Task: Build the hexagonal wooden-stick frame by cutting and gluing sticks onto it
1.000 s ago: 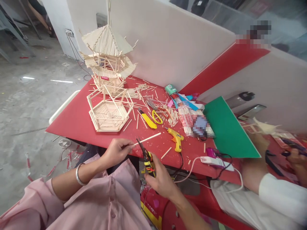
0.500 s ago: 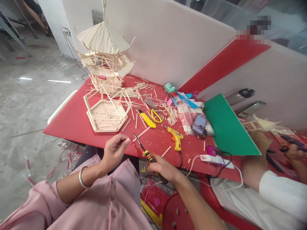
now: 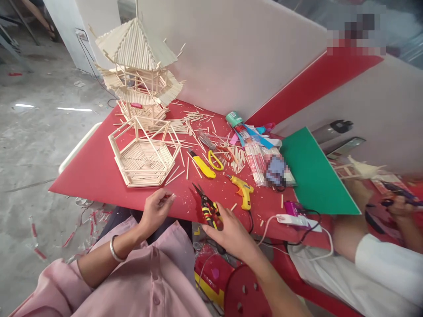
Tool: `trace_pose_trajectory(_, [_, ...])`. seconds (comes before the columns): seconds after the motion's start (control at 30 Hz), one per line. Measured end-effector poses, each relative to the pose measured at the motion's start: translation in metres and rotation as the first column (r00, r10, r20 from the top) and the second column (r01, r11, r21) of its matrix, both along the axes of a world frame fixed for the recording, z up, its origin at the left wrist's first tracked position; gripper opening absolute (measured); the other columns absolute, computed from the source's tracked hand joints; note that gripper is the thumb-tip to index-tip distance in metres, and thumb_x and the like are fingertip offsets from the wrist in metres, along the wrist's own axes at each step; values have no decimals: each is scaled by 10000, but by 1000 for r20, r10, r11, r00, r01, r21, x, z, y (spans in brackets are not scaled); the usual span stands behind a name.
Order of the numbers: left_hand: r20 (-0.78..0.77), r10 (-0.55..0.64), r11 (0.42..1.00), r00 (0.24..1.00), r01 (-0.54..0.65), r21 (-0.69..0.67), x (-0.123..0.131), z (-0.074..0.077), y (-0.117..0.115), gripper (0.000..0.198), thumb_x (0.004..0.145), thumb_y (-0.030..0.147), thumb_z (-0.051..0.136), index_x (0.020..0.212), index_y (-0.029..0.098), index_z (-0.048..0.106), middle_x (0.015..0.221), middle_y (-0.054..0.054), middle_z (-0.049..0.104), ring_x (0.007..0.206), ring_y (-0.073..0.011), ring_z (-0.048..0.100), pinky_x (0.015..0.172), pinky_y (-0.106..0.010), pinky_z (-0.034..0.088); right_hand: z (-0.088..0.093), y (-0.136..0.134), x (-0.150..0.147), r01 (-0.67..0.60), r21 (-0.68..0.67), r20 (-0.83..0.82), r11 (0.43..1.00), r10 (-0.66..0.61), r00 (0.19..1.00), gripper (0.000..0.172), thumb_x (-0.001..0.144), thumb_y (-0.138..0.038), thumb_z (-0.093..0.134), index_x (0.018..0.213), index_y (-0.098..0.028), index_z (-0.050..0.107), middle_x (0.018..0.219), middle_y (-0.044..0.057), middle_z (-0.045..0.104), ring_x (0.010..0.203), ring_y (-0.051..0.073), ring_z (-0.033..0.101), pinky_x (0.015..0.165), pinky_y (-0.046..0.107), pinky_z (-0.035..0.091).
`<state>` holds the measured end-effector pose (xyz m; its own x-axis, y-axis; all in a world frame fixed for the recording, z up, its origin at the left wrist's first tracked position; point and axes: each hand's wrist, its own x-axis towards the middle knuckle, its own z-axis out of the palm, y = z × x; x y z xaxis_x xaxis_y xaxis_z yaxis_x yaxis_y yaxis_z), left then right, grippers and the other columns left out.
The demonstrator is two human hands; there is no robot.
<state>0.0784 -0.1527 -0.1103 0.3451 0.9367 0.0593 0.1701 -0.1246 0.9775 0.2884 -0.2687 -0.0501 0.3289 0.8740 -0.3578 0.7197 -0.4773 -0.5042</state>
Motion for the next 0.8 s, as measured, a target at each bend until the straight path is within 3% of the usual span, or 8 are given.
trace_pose_trajectory(0.1, [144,-20,995,989,33,-89,5,3,1,217,881,367,601,822,160,623,736,-1,578,668,-109,519,628,-214,425,-21,7,-2,-88,184,336,979,22,942,762,721,-520,707,1356,-145,519,1148,181,591,1090,357,572,897,495,476])
trace_pose_trajectory(0.2, [265,-7,983,964,55,-175,10,5,4,245,843,401,649,855,157,656,775,-24,620,699,-122,574,651,-232,476,-18,39,19,-272,352,453,896,91,887,507,823,-534,629,1226,-225,635,1165,134,594,1096,315,557,941,472,452])
trace_pose_trajectory(0.27, [314,12,970,949,65,-233,11,4,6,285,813,435,679,873,156,667,743,-26,645,662,-124,595,635,-245,503,-9,75,48,-329,383,505,863,103,857,320,923,-408,521,1160,-257,676,1133,103,616,1044,268,566,918,431,455])
trace_pose_trajectory(0.37, [346,26,952,938,82,-295,11,1,7,341,791,469,692,910,150,668,690,-20,660,567,-107,571,554,-238,499,-2,136,95,-261,234,664,937,42,747,369,927,-178,413,1189,-204,671,1096,135,623,1053,275,542,880,397,451])
trace_pose_trajectory(0.53, [310,32,944,950,73,-321,7,1,8,333,787,464,698,886,148,671,647,-6,641,513,-84,520,478,-205,434,-16,200,137,-284,145,693,948,107,713,360,847,-83,435,1031,-177,729,1009,162,630,1036,299,516,795,378,439])
trace_pose_trajectory(0.67, [338,11,930,941,115,-349,7,4,9,355,780,484,707,866,142,675,667,-13,646,533,-84,539,490,-200,442,-9,195,137,-302,172,690,938,104,716,341,895,-153,406,1010,-178,727,1017,153,651,1040,295,514,795,375,437])
trace_pose_trajectory(0.77, [456,-25,851,890,259,-458,5,6,13,383,798,511,687,851,135,639,702,-39,682,493,-92,574,470,-213,464,14,163,113,-324,249,635,913,99,766,377,937,-201,378,1148,-218,690,1074,100,659,1002,241,563,821,345,446])
trace_pose_trajectory(0.8, [501,-18,807,865,308,-503,4,6,15,384,795,512,692,858,139,625,724,-50,698,505,-109,608,477,-224,487,22,149,100,-354,317,534,880,143,833,374,944,-216,390,1172,-249,685,1072,77,655,954,214,586,796,323,452])
